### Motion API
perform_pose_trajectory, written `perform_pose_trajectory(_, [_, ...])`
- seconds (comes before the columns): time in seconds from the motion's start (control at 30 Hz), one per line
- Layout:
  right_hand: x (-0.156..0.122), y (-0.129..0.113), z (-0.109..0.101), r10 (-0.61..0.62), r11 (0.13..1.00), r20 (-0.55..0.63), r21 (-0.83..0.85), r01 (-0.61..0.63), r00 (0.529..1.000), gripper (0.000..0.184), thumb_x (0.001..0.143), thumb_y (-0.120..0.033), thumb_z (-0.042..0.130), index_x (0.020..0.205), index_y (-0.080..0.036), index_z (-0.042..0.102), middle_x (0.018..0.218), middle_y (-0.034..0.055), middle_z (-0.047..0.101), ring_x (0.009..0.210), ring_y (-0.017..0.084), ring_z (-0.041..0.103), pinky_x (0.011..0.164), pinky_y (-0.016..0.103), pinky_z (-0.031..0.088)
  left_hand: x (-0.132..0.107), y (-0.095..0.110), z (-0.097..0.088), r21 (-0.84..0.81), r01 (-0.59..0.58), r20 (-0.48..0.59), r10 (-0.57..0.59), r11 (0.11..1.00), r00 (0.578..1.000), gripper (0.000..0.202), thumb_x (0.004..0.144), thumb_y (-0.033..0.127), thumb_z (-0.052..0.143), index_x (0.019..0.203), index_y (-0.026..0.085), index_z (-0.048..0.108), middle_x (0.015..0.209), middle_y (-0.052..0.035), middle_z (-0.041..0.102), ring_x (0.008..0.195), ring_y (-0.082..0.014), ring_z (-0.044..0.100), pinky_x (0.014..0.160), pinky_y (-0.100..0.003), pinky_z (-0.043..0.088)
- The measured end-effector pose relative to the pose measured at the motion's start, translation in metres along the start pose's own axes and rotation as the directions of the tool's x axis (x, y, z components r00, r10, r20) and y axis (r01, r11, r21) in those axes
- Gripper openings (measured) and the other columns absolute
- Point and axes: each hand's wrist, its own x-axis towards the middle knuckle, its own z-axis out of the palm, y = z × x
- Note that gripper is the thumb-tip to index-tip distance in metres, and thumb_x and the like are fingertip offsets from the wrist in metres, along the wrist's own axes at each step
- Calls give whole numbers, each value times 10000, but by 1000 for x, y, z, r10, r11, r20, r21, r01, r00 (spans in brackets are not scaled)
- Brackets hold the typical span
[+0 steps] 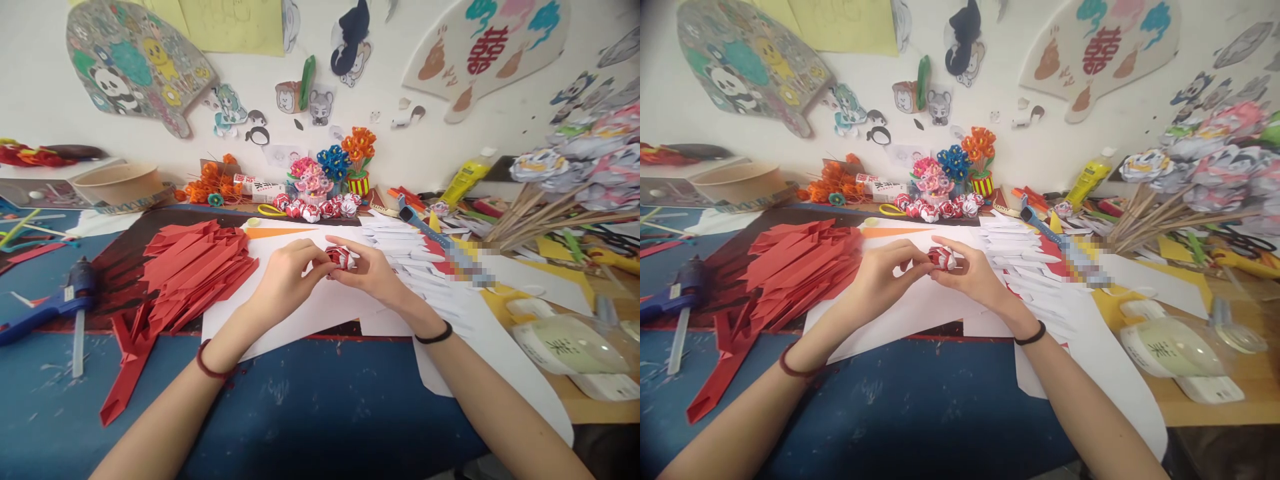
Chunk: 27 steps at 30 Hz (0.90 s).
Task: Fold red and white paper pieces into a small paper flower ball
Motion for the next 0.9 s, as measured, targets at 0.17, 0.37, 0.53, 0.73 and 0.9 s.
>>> perform_pose_trajectory(0.17, [-1, -2, 2, -10, 1000, 4, -1, 10, 1000, 684, 759, -366, 786, 1386, -252, 541, 1232, 72, 659, 964, 226, 667, 866, 410, 598, -3, 1, 2, 60, -69, -20, 71, 996, 997, 146, 937, 192, 552, 806, 164, 609, 793, -29, 620, 709, -131, 539, 641, -255, 428])
perform_pose_trajectory(0.37, [0, 0, 3, -30, 999, 28, 30, 29, 999, 701, 731, -335, 810, 1375, -277, 539, 1371, 63, 569, 1022, 219, 651, 855, 374, 609, -5, 0, 5, 185, -178, -32, 187, 967, 982, 159, 971, 191, 486, 861, 166, 598, 841, -47, 604, 765, -150, 536, 688, -280, 435])
perform_pose_trajectory(0.53, [0, -3, 2, -32, 999, 22, 35, 31, 999, 676, 742, -323, 805, 1362, -267, 541, 1225, 64, 655, 987, 223, 677, 872, 404, 606, -2, 1, 0, 136, -120, -109, 135, 983, 985, 134, 952, 190, 541, 832, 173, 599, 803, -20, 621, 727, -125, 550, 669, -253, 443])
perform_pose_trajectory(0.73, [0, -2, 2, -25, 999, 50, 46, 23, 998, 670, 732, -337, 809, 1348, -274, 553, 1226, 63, 658, 983, 235, 696, 868, 422, 616, -2, -3, -5, 248, -194, -117, 228, 949, 967, 139, 969, 193, 502, 923, 191, 633, 881, -47, 657, 811, -161, 583, 731, -301, 458])
perform_pose_trajectory(0.9, [0, 0, 2, -36, 999, 36, -15, 37, 999, 656, 735, -308, 804, 1344, -273, 561, 1289, 62, 624, 962, 220, 696, 860, 401, 616, -3, -7, -3, 307, -239, -27, 259, 921, 965, 159, 977, 193, 484, 922, 184, 633, 877, -54, 656, 820, -177, 573, 733, -326, 422])
